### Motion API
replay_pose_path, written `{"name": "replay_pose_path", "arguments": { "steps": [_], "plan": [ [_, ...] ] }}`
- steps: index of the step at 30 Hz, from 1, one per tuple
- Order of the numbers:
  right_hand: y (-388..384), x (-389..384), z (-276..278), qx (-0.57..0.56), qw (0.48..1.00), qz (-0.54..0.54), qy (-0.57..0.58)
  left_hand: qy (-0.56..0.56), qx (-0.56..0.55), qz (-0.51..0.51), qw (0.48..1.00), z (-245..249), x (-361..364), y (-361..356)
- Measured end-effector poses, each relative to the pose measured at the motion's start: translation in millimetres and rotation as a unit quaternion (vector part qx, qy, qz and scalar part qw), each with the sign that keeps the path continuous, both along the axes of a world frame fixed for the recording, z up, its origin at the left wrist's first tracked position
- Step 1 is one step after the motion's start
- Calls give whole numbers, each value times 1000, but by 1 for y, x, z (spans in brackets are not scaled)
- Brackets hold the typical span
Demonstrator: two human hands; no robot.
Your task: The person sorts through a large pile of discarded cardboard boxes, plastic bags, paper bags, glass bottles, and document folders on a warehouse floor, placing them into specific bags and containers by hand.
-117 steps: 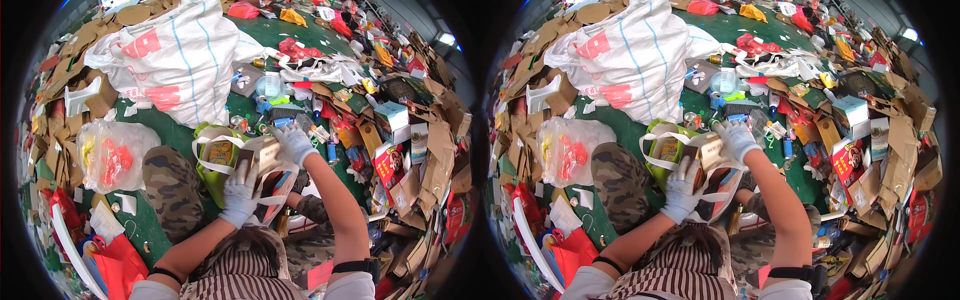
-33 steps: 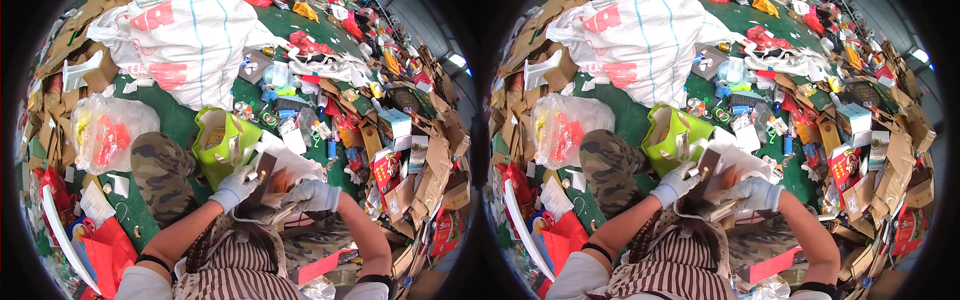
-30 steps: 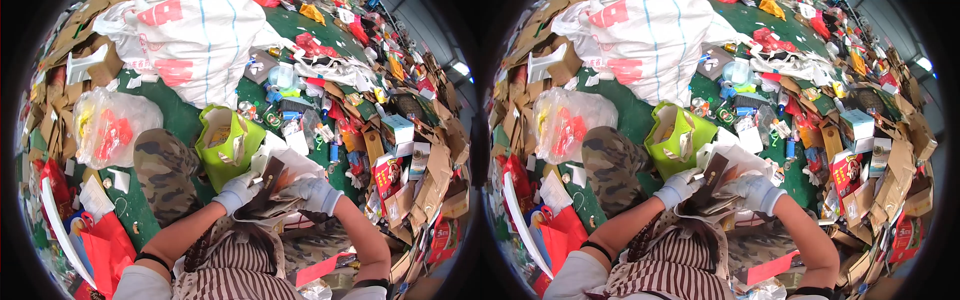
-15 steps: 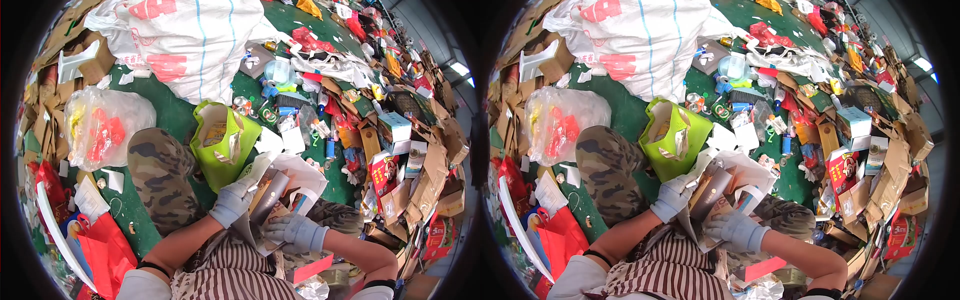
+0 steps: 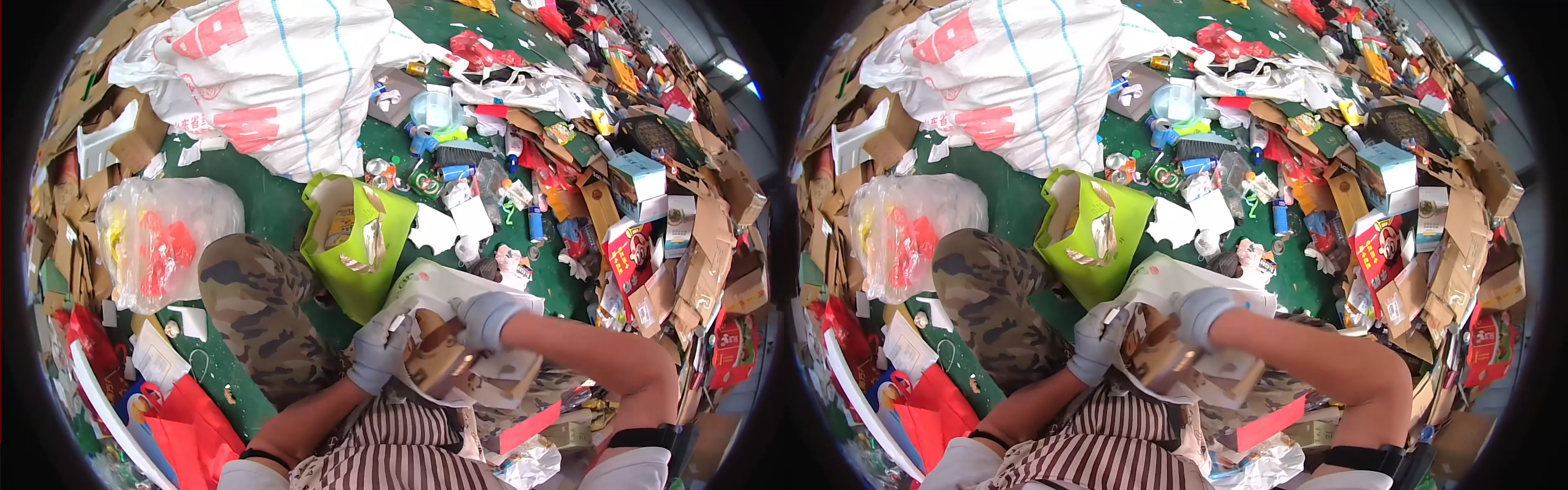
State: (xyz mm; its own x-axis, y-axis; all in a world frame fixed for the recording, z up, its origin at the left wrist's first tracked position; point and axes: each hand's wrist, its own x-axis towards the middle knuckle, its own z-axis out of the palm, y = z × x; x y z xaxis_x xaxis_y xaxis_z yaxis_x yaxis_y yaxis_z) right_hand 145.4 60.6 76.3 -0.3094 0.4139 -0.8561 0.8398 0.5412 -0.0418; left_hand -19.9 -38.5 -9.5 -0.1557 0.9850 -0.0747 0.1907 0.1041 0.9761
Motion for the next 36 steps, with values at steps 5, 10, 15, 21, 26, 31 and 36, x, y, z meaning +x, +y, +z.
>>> {"name": "replay_pose_path", "arguments": {
  "steps": [5, 10, 15, 21, 26, 31, 36],
  "plan": [
    [-40, -1, -32, 264, 937, -65, 221, -29, -16, 60, 998, -25, 0, 1],
    [-37, 16, -37, 223, 874, 5, 431, -39, -11, 68, 997, -13, 1, 7],
    [0, 2, -48, 125, 984, 44, 119, -59, 59, 20, 996, 8, 19, 13],
    [22, 0, -187, 177, 960, 78, 201, -27, -61, -33, 997, -12, 14, 0],
    [4, -22, -184, 155, 964, 103, 188, 6, 54, -56, 997, -27, 16, 2],
    [-1, -29, -171, 134, 962, 133, 198, -13, 71, -53, 996, -13, 12, 9],
    [20, -34, -111, 113, 946, 156, 259, -95, -25, -15, 995, -10, 10, 10]
  ]
}}
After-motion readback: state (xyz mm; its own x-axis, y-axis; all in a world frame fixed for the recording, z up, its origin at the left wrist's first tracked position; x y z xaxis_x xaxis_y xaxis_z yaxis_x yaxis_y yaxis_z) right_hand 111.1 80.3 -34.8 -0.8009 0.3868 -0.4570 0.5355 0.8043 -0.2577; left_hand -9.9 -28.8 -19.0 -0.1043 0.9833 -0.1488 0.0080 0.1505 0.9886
